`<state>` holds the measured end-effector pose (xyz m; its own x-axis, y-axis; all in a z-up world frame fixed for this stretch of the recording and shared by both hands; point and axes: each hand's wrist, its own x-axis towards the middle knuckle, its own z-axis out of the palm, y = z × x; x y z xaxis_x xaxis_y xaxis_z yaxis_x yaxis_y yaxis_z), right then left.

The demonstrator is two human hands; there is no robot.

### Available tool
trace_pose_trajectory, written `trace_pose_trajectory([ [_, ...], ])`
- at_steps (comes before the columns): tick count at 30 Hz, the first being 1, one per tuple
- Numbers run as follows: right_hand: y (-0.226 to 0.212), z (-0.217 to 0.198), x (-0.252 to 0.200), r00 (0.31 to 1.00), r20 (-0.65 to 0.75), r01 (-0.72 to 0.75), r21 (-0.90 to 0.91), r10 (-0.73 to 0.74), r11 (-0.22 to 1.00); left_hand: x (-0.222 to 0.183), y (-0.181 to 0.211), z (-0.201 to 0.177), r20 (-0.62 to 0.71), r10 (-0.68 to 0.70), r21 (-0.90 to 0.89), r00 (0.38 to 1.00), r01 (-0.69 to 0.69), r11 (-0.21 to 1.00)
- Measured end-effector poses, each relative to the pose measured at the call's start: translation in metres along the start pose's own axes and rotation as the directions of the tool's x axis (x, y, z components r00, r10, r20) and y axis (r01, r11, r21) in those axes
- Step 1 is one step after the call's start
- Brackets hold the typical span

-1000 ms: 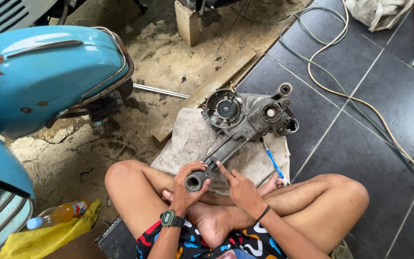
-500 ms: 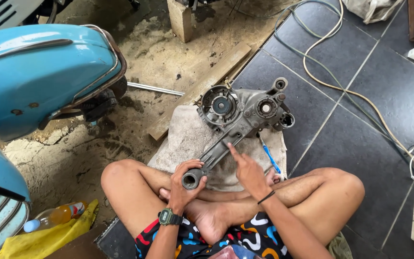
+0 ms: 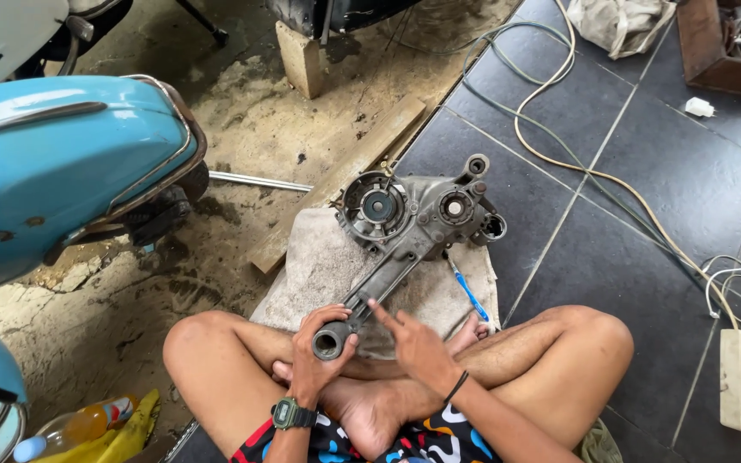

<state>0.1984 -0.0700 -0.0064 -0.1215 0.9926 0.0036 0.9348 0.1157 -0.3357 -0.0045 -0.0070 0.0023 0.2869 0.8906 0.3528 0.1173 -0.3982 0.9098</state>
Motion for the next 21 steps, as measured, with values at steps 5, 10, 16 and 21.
trace_pose_trajectory([
  [5,0.019,-0.023,0.013,0.978,-0.064,-0.195,0.055,0.198,0.979,-0.002,0.003,-0.001,0.004,-0.011,-0.005,1.000,0.011,1.000],
  [10,0.001,-0.018,0.007,0.996,-0.029,-0.085,0.026,0.086,0.996,0.002,0.003,-0.002,0.010,-0.002,-0.006,1.000,0.002,1.000],
  [16,0.028,-0.017,0.018,0.965,-0.039,-0.259,0.057,0.261,0.964,0.002,0.006,-0.001,0.021,-0.008,0.002,1.000,0.008,1.000],
  [21,-0.018,-0.027,-0.001,0.995,0.017,-0.103,0.103,0.102,0.989,0.002,0.006,-0.001,0.019,-0.018,-0.011,1.000,0.018,1.000],
])
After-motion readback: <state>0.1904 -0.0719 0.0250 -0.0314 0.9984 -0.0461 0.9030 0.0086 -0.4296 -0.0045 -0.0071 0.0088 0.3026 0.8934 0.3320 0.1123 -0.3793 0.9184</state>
